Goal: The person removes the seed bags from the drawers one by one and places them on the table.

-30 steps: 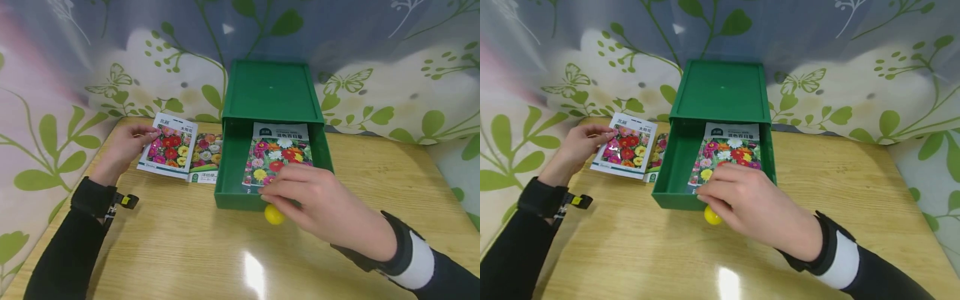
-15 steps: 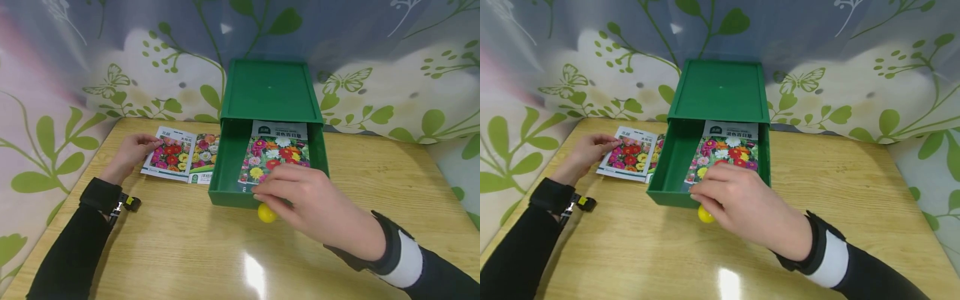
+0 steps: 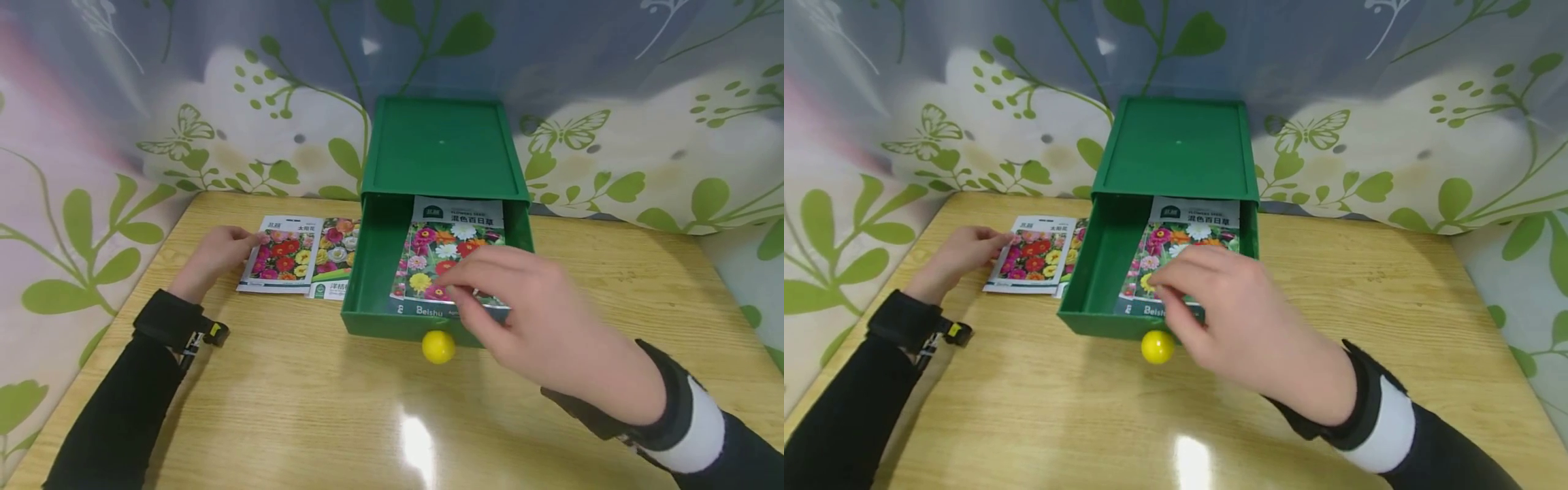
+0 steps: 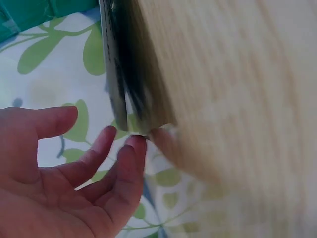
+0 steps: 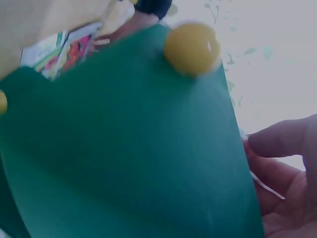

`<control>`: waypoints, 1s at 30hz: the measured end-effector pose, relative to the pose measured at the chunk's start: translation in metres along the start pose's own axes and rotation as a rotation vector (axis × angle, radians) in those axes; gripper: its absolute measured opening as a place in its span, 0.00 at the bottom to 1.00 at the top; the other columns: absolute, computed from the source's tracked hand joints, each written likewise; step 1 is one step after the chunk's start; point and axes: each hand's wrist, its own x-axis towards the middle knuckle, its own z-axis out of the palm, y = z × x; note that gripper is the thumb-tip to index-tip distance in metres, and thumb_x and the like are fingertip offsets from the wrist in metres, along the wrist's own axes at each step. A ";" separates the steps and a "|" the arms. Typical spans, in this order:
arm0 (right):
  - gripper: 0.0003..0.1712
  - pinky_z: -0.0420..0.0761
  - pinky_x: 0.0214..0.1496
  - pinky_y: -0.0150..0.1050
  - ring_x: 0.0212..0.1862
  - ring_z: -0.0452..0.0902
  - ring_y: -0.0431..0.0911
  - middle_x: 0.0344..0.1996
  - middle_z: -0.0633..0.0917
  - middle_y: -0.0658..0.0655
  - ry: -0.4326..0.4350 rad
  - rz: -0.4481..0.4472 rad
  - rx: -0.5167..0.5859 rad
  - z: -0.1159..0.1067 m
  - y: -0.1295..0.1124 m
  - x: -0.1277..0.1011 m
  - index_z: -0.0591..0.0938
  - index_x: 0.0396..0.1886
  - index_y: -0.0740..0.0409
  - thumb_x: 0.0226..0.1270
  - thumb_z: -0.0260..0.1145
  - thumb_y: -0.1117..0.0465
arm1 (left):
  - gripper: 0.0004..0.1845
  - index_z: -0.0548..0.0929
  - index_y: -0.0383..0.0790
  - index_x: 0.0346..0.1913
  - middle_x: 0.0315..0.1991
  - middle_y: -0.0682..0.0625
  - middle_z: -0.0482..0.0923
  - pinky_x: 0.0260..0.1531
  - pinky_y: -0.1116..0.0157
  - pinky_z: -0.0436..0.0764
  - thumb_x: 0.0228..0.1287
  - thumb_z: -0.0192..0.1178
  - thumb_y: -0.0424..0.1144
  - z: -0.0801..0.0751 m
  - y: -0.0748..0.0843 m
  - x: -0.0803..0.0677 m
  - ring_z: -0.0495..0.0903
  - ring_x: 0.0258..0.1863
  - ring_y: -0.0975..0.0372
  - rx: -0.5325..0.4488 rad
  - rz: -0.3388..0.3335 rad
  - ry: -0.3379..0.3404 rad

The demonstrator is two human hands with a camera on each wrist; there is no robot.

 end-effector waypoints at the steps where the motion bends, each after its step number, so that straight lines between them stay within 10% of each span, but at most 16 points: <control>1: 0.07 0.79 0.36 0.34 0.36 0.79 0.38 0.36 0.86 0.47 -0.013 0.029 -0.019 -0.004 0.001 0.000 0.88 0.40 0.55 0.66 0.66 0.67 | 0.37 0.75 0.27 0.58 0.50 0.34 0.74 0.39 0.55 0.75 0.74 0.47 0.62 0.000 0.001 -0.001 0.74 0.45 0.47 0.033 0.016 0.005; 7: 0.08 0.76 0.30 0.38 0.31 0.76 0.38 0.35 0.85 0.49 -0.133 0.170 -0.180 -0.020 0.014 0.003 0.88 0.42 0.56 0.66 0.67 0.68 | 0.37 0.78 0.28 0.53 0.43 0.37 0.76 0.33 0.57 0.71 0.74 0.44 0.64 -0.004 0.018 -0.010 0.73 0.37 0.50 0.165 0.103 0.010; 19: 0.09 0.70 0.28 0.38 0.22 0.66 0.40 0.24 0.78 0.47 -0.493 0.274 -0.211 -0.015 0.035 0.021 0.84 0.35 0.54 0.74 0.59 0.65 | 0.31 0.82 0.42 0.57 0.50 0.44 0.80 0.45 0.51 0.74 0.72 0.48 0.65 -0.005 0.100 -0.058 0.77 0.46 0.52 0.066 0.364 0.098; 30: 0.09 0.72 0.29 0.37 0.25 0.70 0.39 0.29 0.81 0.47 -0.494 0.197 -0.154 -0.007 0.039 0.024 0.85 0.38 0.55 0.72 0.59 0.67 | 0.17 0.87 0.45 0.47 0.40 0.55 0.84 0.39 0.60 0.78 0.73 0.57 0.53 -0.001 0.170 -0.110 0.81 0.33 0.62 0.006 0.675 0.196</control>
